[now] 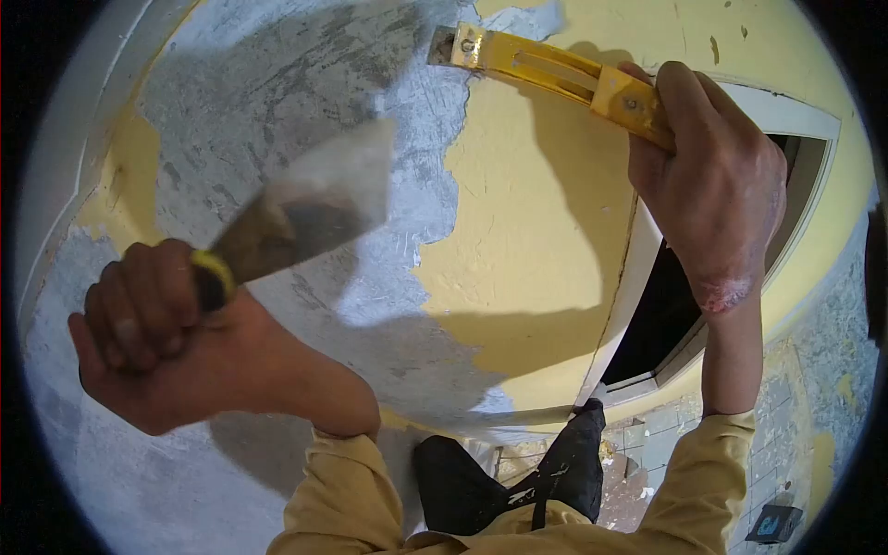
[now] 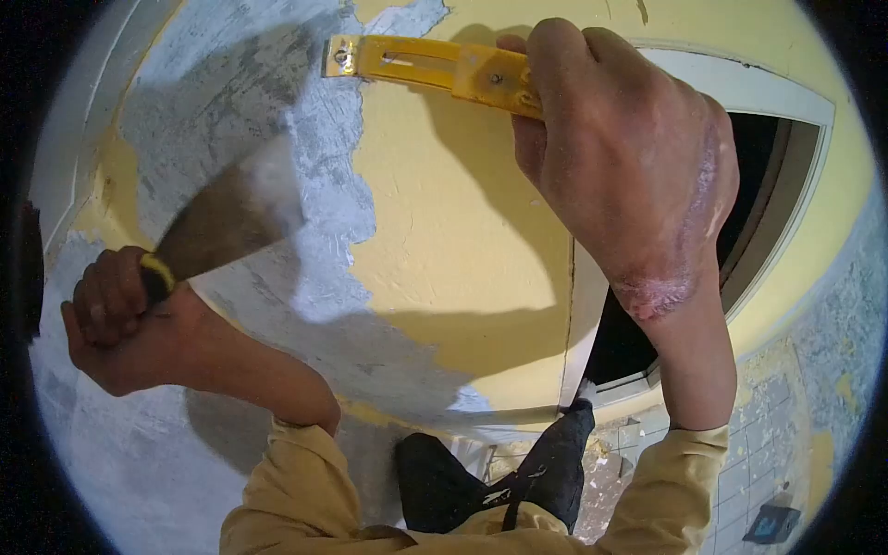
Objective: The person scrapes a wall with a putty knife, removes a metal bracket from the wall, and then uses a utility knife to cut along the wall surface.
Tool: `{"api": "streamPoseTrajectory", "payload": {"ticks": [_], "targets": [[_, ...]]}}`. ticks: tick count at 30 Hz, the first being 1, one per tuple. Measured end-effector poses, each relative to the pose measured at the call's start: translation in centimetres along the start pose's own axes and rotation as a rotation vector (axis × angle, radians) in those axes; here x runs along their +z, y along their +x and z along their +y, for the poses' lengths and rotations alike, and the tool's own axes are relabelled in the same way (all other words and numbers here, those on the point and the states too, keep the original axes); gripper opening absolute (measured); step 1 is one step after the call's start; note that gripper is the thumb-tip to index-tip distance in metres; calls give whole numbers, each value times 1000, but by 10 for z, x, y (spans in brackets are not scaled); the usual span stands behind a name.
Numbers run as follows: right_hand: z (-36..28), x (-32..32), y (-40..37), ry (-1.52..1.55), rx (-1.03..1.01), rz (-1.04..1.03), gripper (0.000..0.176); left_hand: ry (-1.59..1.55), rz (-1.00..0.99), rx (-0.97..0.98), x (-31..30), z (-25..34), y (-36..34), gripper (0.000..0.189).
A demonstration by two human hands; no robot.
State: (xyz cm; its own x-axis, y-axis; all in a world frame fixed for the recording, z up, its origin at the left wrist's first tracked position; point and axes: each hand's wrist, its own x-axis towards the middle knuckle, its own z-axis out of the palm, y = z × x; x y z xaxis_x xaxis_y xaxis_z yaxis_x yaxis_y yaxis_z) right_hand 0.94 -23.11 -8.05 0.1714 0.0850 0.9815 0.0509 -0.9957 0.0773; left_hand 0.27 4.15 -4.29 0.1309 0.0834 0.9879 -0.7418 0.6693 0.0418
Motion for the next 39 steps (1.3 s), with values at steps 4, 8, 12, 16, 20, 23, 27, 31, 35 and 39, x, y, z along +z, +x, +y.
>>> {"api": "streamPoseTrajectory", "payload": {"ticks": [4, 8, 12, 16, 20, 23, 27, 31, 35, 39], "targets": [[-3, 2, -1, -114, 7, -23, 14, 219, 7, -16, -3, -17, 0, 34], [-9, -1, -2, -96, 15, -8, 15, 185, -152, -131, -7, -28, -4, 32], [-8, 2, -3, -121, 44, -19, 15, -12, -214, -117, -12, -10, 12, 32], [-6, 3, -5, -123, 46, -15, 14, 211, -231, -119, -9, -35, -4, 33], [-9, 1, -3, -126, 59, -4, 14, 284, -214, -58, -13, -19, -4, 32], [-9, 4, -2, -120, 59, 11, 15, 321, -134, 14, -7, -11, 0, 26], [-9, 3, -4, -123, 84, 3, 16, 503, 211, 222, 8, -18, 2, 23], [-15, 4, -4, -110, 120, 24, 17, 86, -246, -257, -12, -24, -2, 28], [-14, 2, -5, -116, 70, 21, 17, 84, -223, -299, -8, -30, 0, 31], [-10, 0, -4, -98, 90, -2, 16, -50, -107, -5, -1, -12, 4, 30]]}}
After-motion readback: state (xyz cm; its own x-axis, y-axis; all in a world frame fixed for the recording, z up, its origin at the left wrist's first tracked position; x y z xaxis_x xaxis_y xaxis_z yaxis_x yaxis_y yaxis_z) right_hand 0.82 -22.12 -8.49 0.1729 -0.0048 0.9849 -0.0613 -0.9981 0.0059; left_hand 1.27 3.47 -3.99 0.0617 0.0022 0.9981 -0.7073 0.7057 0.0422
